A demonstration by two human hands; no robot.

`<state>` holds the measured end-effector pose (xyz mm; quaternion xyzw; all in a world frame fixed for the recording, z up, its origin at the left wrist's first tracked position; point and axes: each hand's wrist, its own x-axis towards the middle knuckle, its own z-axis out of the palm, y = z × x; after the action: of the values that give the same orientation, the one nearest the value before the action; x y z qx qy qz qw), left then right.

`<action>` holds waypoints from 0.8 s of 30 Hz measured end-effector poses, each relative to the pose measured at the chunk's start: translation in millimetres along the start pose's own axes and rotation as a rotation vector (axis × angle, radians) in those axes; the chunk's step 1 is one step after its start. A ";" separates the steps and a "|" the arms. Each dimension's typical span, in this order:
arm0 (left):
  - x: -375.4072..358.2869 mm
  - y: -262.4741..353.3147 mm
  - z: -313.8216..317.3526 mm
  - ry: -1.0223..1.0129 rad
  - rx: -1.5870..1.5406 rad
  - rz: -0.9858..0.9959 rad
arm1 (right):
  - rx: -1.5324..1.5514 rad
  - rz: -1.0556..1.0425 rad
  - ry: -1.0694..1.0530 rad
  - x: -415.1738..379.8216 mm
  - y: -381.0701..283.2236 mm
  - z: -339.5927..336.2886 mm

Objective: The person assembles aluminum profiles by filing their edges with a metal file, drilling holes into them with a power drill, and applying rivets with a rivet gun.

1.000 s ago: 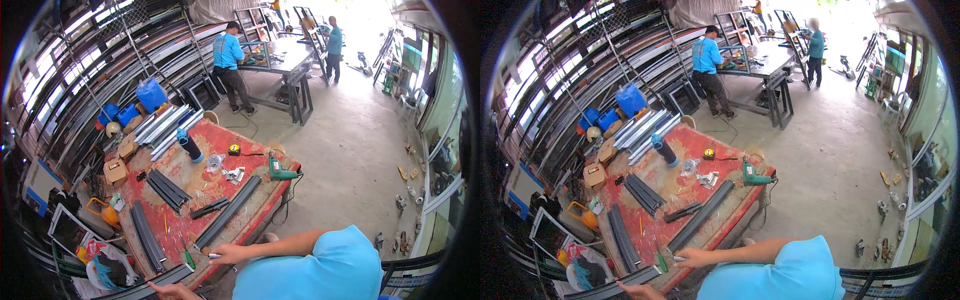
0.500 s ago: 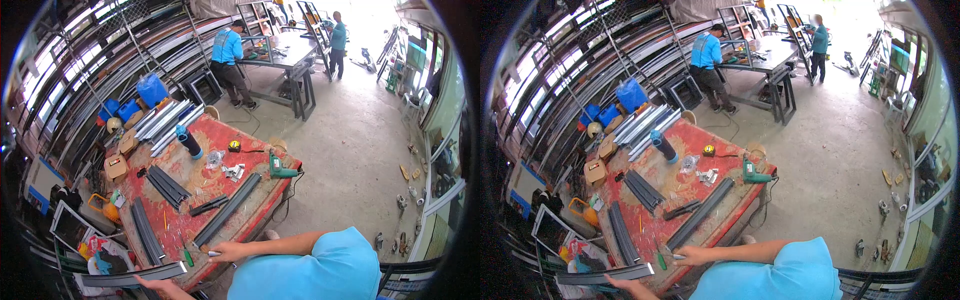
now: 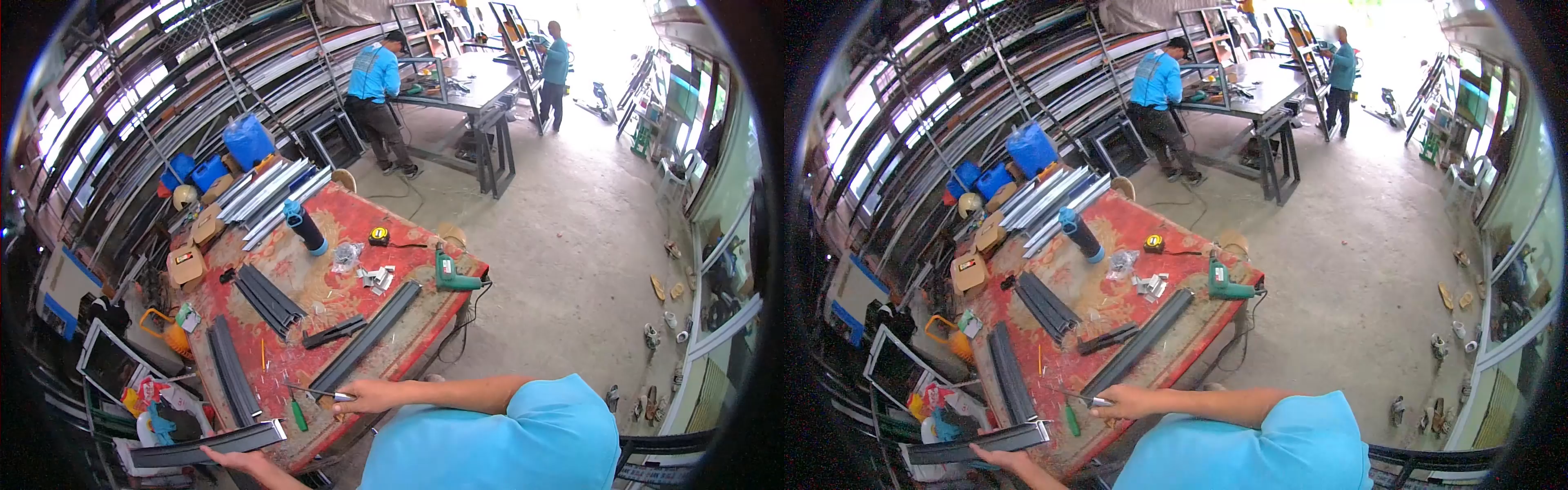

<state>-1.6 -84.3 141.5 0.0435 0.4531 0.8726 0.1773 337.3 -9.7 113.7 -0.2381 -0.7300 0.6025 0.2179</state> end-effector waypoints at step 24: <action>55.1 31.4 -18.1 -0.225 -0.731 -0.711 | 0.052 0.150 0.047 -16.9 -43.1 22.3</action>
<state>-65.8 -95.6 151.6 -0.0844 0.0840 0.8496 0.5139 333.5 -44.2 151.6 -0.3004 -0.6890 0.6300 0.1953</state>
